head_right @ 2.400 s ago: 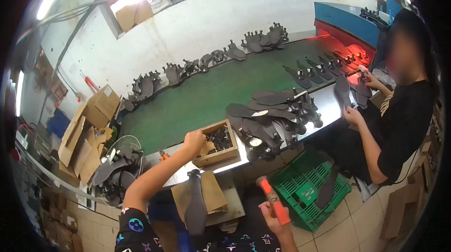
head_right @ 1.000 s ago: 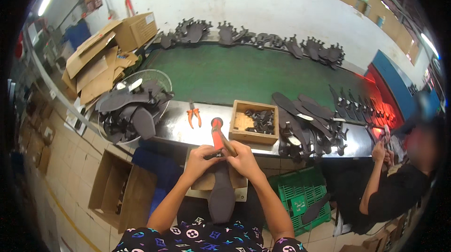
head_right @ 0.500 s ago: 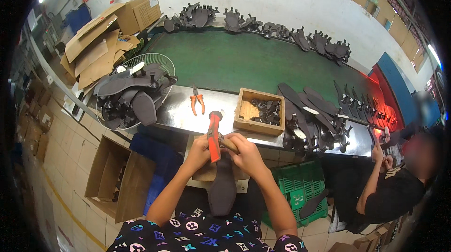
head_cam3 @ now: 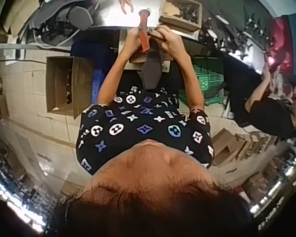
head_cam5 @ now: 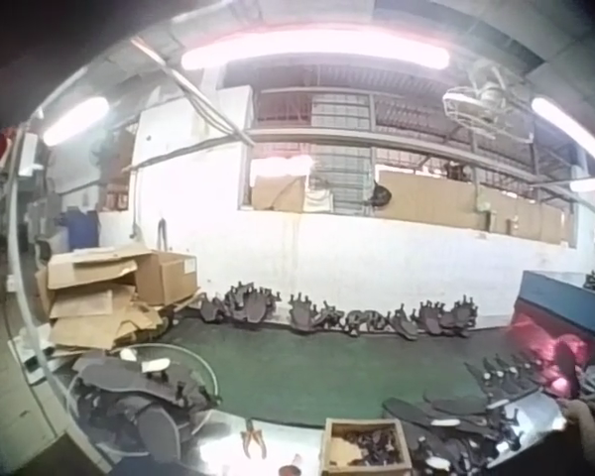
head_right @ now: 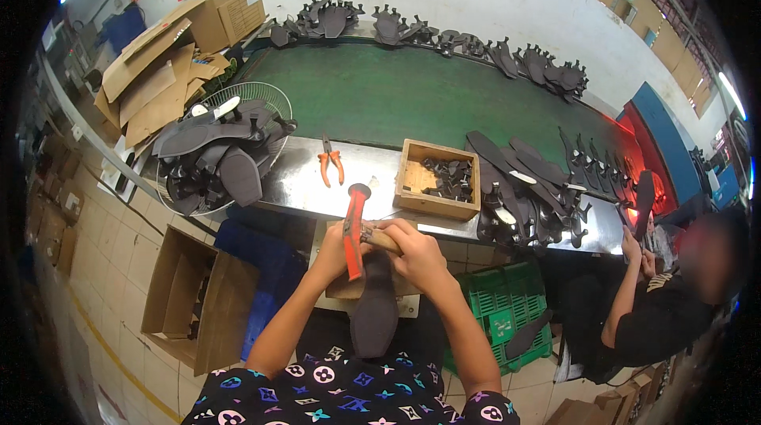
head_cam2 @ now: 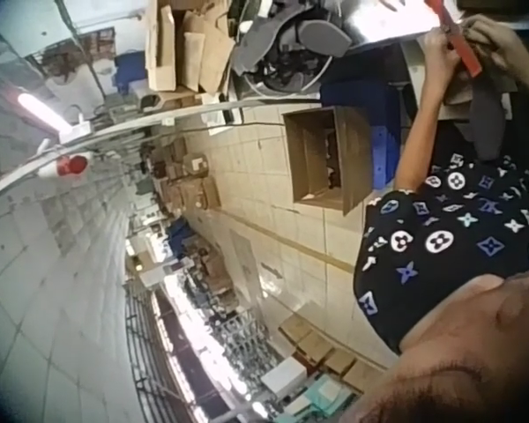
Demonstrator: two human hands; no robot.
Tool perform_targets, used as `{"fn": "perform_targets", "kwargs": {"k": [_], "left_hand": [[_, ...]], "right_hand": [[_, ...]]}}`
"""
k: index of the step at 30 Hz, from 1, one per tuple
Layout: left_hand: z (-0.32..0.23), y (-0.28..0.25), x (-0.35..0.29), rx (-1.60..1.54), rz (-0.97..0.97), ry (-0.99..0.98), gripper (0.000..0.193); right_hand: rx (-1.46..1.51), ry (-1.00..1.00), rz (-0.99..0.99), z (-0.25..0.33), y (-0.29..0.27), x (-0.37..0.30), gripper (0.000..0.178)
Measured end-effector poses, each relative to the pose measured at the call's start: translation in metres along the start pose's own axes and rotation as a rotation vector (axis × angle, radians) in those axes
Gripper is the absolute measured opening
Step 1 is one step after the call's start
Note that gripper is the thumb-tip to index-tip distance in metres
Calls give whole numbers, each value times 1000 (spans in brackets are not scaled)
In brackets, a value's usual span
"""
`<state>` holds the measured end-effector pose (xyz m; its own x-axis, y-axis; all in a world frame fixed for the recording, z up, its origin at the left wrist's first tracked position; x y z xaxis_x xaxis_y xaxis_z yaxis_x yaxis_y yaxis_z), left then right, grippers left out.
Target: Assemble shoe components by hammering and fitting pieces together.
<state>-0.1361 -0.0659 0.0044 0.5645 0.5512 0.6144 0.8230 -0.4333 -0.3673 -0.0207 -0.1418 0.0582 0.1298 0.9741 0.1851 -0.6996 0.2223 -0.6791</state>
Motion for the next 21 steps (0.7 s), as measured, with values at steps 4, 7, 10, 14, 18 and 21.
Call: {"fn": "perform_targets", "kwargs": {"k": [4,7,10,14,18,21], "left_hand": [[3,-1,-4,-60,-59,12,25],[1,3,0,-1,11,-39,26],[-9,0,6,-14,31,-62,28],[-7,1,4,-17,34,-69,31],[0,2,2,-51,11,-40,34],[1,1,5,-113,25,-131,34]], "right_hand": [[-121,11,27,1,1,-2,35],[-54,8,-13,-2,-1,0,33],[106,22,-70,-4,-4,3,29],[126,37,-51,-5,-5,3,27],[16,54,5,4,0,-5,26],[8,44,-78,6,-3,-5,25]]}}
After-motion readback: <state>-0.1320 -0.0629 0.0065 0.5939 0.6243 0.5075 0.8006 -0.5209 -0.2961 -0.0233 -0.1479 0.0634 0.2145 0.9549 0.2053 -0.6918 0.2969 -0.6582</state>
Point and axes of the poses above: each hand's wrist, its own x-axis towards the middle knuckle, its own y-axis out of the palm, z = x × y, the point moved 9 cm from there along x, towards the middle knuckle, and after that the axes turned 14 degrees about y, right-handed, at the moved point
